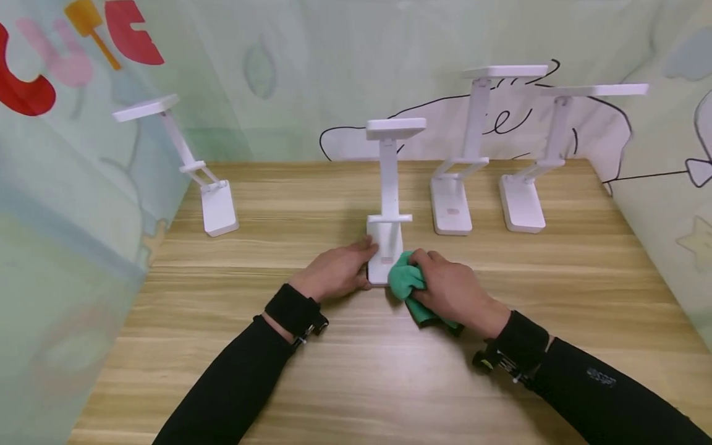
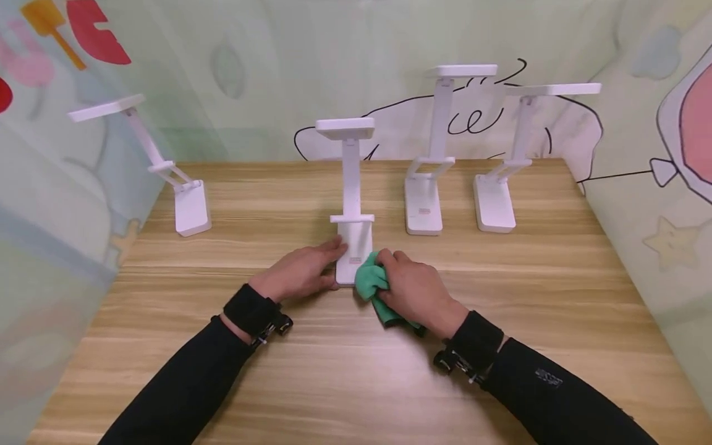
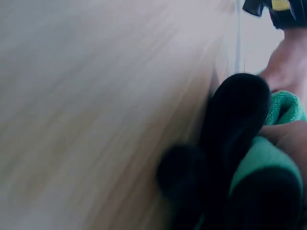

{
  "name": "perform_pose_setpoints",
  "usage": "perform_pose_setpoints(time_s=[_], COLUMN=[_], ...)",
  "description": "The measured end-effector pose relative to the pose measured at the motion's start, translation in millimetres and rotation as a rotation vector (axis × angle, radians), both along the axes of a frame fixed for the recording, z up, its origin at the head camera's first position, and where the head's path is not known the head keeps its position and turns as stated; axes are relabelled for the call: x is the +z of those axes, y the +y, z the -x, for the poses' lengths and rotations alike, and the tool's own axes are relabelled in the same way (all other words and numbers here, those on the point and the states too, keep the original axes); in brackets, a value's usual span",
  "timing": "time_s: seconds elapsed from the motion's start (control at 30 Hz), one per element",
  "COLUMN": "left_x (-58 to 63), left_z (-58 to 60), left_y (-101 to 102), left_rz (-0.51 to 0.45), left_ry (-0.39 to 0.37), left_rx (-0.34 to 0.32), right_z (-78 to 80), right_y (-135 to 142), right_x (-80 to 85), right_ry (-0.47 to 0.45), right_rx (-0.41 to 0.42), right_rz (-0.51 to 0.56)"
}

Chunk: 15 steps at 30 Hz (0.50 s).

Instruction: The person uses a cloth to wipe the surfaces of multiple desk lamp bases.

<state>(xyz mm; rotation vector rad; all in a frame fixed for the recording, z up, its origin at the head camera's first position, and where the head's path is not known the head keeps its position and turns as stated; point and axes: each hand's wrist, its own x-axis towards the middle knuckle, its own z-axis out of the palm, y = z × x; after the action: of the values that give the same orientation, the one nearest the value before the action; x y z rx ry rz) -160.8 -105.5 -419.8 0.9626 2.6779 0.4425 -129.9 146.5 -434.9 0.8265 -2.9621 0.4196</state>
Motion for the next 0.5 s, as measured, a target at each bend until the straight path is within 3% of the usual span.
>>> perform_pose_setpoints(time_s=[0.1, 0.23, 0.33, 0.5], left_x=[-0.6, -2.8, -3.7, -2.7], left_z=[-0.5, -1.8, -3.2, -5.3], left_y=[-0.9, 0.4, 2.2, 3.5], left_rz=[0.002, 0.011, 0.021, 0.011], left_ry=[0.0, -0.024, -0.023, 0.004], left_rx=[0.008, 0.022, 0.039, 0.046], right_z=[10.5, 23.1, 21.5, -1.0], right_y=[12.4, 18.3, 8.8, -9.0], right_x=[1.1, 0.9, 0.5, 5.9], right_ry=[-0.029, 0.0, 0.022, 0.088], right_rx=[-0.106, -0.22, -0.197, -0.084], right_rz=[-0.018, -0.019, -0.004, -0.07])
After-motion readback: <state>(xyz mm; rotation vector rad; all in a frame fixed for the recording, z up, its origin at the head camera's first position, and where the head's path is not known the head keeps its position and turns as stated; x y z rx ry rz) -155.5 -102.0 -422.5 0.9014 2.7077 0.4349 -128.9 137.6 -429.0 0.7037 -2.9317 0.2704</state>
